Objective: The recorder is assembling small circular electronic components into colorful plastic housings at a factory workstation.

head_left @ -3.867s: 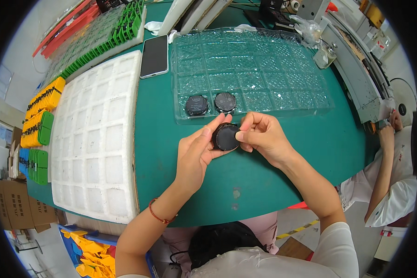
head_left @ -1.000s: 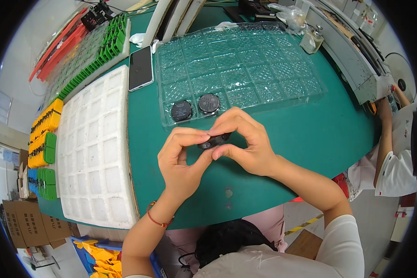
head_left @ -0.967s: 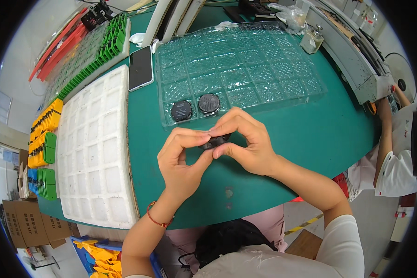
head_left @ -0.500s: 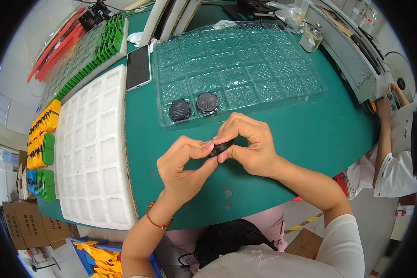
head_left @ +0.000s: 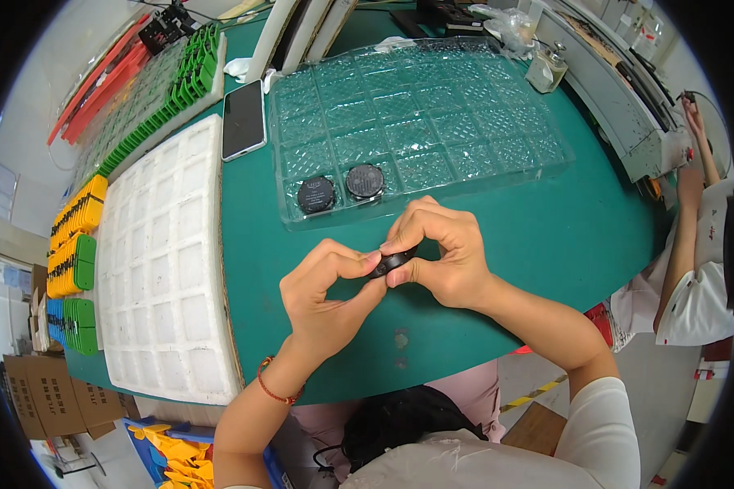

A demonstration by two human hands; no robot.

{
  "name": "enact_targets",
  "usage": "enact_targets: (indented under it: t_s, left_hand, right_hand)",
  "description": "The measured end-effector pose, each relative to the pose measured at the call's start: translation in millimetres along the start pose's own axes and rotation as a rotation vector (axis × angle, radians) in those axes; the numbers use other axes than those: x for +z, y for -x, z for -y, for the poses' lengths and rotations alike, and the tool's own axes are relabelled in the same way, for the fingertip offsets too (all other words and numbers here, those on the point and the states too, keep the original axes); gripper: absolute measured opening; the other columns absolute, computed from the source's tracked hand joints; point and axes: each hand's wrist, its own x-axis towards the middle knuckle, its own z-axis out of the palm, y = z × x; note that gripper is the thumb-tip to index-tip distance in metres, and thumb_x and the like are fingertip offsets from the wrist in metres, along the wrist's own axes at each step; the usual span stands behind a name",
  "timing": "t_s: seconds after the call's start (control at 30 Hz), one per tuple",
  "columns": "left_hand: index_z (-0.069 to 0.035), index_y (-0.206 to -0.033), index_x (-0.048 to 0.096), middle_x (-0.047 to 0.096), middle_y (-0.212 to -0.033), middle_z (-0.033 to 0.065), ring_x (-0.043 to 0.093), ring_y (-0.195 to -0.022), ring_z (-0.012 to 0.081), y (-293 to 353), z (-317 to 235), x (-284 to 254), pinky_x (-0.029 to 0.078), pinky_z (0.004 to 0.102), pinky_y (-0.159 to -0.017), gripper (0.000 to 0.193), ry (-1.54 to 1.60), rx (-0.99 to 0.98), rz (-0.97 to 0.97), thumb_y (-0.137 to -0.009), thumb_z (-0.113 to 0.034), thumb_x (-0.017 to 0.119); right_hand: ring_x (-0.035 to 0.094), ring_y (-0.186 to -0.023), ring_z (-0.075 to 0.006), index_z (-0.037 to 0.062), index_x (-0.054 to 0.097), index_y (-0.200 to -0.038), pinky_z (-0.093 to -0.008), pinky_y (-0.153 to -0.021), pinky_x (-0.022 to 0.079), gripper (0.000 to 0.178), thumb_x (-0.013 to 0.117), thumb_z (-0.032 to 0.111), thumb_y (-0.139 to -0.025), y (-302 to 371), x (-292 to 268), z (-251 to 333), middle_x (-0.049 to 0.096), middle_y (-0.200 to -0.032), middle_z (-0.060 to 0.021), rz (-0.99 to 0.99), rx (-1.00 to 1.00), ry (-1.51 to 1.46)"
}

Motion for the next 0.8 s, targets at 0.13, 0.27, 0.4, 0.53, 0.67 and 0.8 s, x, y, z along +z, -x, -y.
enact_targets:
  t_s: [0.13, 0.27, 0.4, 0.53, 0.67, 0.8]
  left_hand:
    - [0.0, -0.077, 0.061, 0.06, -0.071, 0.0097, 0.059, -0.063, 0.0151, -0.6, 0.2, 0.5, 0.046, 0.0225, -0.056, 0.023, 0.0, 0.001, -0.014, -0.059, 0.007, 0.073]
    - [0.001, -0.077, 0.061, 0.061, -0.071, 0.0099, 0.059, -0.063, 0.015, -1.1, -0.2, -0.2, 0.046, 0.0226, -0.056, 0.022, 0.001, 0.012, -0.024, -0.06, 0.007, 0.073]
    - [0.001, -0.078, 0.062, 0.061, -0.072, 0.01, 0.059, -0.063, 0.0148, -1.4, -0.7, -0.5, 0.046, 0.0225, -0.056, 0.023, -0.004, 0.022, -0.022, -0.06, 0.007, 0.074]
    - [0.001, -0.078, 0.062, 0.061, -0.071, 0.0098, 0.059, -0.064, 0.0145, -1.9, -2.0, -1.3, 0.046, 0.0221, -0.057, 0.023, 0.0, 0.005, -0.025, -0.06, 0.007, 0.074]
    - [0.002, -0.079, 0.062, 0.061, -0.074, 0.0094, 0.058, -0.066, 0.0125, -1.0, -1.2, -2.0, 0.046, 0.0218, -0.059, 0.022, 0.028, -0.072, -0.023, -0.061, 0.007, 0.073]
    - [0.004, -0.083, 0.06, 0.061, -0.081, 0.0077, 0.059, -0.074, 0.0108, -2.9, -4.2, -2.2, 0.049, 0.0223, -0.065, 0.018, 0.299, -0.37, -0.068, -0.068, 0.008, 0.07]
  right_hand:
    - [0.053, -0.062, -0.0158, 0.0062, 0.06, -0.069, -0.0278, -0.065, 0.035, 0.021, 0.077, 0.009, -0.057, -0.4, -0.4, -1.0, 0.061, -0.068, -0.0017, 0.006, -0.02, 0.015]
    - [0.054, -0.062, -0.0155, 0.0061, 0.06, -0.07, -0.0277, -0.065, 0.035, 0.021, 0.077, 0.01, -0.058, -1.0, 0.0, -0.2, 0.061, -0.069, -0.0017, 0.011, -0.011, 0.018]
    - [0.054, -0.063, -0.0152, 0.0062, 0.061, -0.071, -0.0275, -0.065, 0.034, 0.021, 0.077, 0.01, -0.058, -1.1, -0.4, -0.3, 0.061, -0.069, -0.0017, 0.015, -0.017, 0.017]
    - [0.054, -0.065, -0.0162, 0.0056, 0.061, -0.071, -0.0282, -0.065, 0.036, 0.021, 0.077, 0.009, -0.059, -1.8, 0.0, 0.6, 0.061, -0.069, -0.003, 0.016, -0.006, -0.004]
    - [0.052, -0.065, -0.0159, 0.0043, 0.06, -0.073, -0.0282, -0.065, 0.037, 0.021, 0.077, 0.01, -0.06, -0.9, 3.1, 0.1, 0.058, -0.07, -0.0038, -0.016, 0.05, -0.066]
    - [0.047, -0.068, -0.0144, 0.0039, 0.06, -0.081, -0.0267, -0.063, 0.038, 0.021, 0.074, 0.012, -0.068, -3.5, 3.9, 0.0, 0.054, -0.076, -0.0038, 0.054, 0.172, -0.103]
